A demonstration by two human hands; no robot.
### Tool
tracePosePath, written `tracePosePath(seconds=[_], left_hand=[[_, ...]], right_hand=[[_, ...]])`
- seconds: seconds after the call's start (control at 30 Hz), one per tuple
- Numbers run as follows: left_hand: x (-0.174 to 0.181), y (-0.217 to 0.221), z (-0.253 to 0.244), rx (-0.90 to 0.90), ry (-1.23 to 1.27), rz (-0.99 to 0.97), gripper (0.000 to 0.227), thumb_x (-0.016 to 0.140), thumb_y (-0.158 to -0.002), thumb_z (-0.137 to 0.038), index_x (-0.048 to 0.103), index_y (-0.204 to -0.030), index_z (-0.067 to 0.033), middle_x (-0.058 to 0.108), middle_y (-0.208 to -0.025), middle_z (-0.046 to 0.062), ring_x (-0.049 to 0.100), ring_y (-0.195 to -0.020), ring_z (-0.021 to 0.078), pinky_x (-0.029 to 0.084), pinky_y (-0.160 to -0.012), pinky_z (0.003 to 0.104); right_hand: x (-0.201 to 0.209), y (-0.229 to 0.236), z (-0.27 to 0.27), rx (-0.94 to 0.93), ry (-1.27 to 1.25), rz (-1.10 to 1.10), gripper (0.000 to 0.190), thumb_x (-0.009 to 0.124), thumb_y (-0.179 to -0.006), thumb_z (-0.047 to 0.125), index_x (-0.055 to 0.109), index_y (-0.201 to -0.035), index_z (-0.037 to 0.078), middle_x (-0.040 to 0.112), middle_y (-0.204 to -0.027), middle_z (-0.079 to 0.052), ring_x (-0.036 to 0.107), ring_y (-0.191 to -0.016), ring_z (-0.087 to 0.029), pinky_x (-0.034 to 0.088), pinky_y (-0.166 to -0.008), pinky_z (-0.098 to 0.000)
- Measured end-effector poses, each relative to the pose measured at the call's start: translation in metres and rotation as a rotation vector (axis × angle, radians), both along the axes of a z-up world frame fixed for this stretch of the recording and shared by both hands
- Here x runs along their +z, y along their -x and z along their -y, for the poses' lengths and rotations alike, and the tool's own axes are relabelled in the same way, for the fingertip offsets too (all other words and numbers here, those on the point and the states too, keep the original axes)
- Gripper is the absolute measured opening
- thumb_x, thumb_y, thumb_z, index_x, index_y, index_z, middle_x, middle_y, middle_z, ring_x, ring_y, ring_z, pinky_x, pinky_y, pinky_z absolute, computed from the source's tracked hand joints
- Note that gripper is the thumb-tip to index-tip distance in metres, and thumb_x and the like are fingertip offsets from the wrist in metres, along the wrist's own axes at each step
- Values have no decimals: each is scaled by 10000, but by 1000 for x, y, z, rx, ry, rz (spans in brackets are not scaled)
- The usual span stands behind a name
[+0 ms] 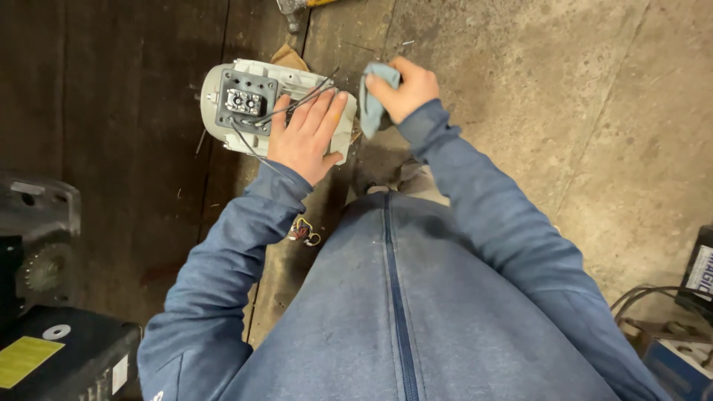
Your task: The person wipes the housing of an electric motor with a cloth, then picks up the white plastic fan cover, turns it over in their hands, and fits it onto the rear of the motor. They then use a screwdriver to work on the terminal box wiring and set the cover aside on the workbench.
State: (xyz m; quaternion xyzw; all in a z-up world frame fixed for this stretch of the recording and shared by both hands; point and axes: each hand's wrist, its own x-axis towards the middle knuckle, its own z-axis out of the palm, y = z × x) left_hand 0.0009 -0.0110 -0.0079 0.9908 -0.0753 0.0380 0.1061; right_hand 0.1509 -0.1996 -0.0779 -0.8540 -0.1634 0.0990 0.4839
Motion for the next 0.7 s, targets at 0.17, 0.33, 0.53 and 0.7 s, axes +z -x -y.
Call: tracePosePath(seconds=[0.17,0.33,0.53,0.7], left_hand=[[-5,6,1,16,-7,34,1087,913,-670,-363,400,-1599,-129,479,-1560,70,419,-1464,231,238,-1193,560],[-3,6,1,9,-18,16,1093,912,-651,-355,399,-1588,-123,467,-1565,77,410,-1465,230,230,-1188,565],[-6,8,1,-4,-41,38,1082,916,-681,-339,385,-1599,-124,445,-1597,84,404,-1473,233,228,-1199,555],[-11,10,2,46,-21,-8,1139,920,-639,-344,368,-1612,-134,425,-1604,82,400,-1479,239,230,-1204,549]], right_hand=[[11,37,6,190,-3,139,290,800,-817,330,696,-965,103,701,-826,-110,726,-760,-325,572,-679,-433],[14,32,-17,222,119,288,301,805,-759,321,692,-953,120,686,-870,-95,689,-777,-359,545,-643,-465],[-5,-10,-37,119,236,399,378,836,-813,464,697,-883,119,715,-852,-122,689,-778,-391,531,-653,-504],[-48,-58,-19,-92,-16,92,483,824,-891,507,748,-1063,63,779,-934,-135,759,-859,-243,590,-788,-383]])
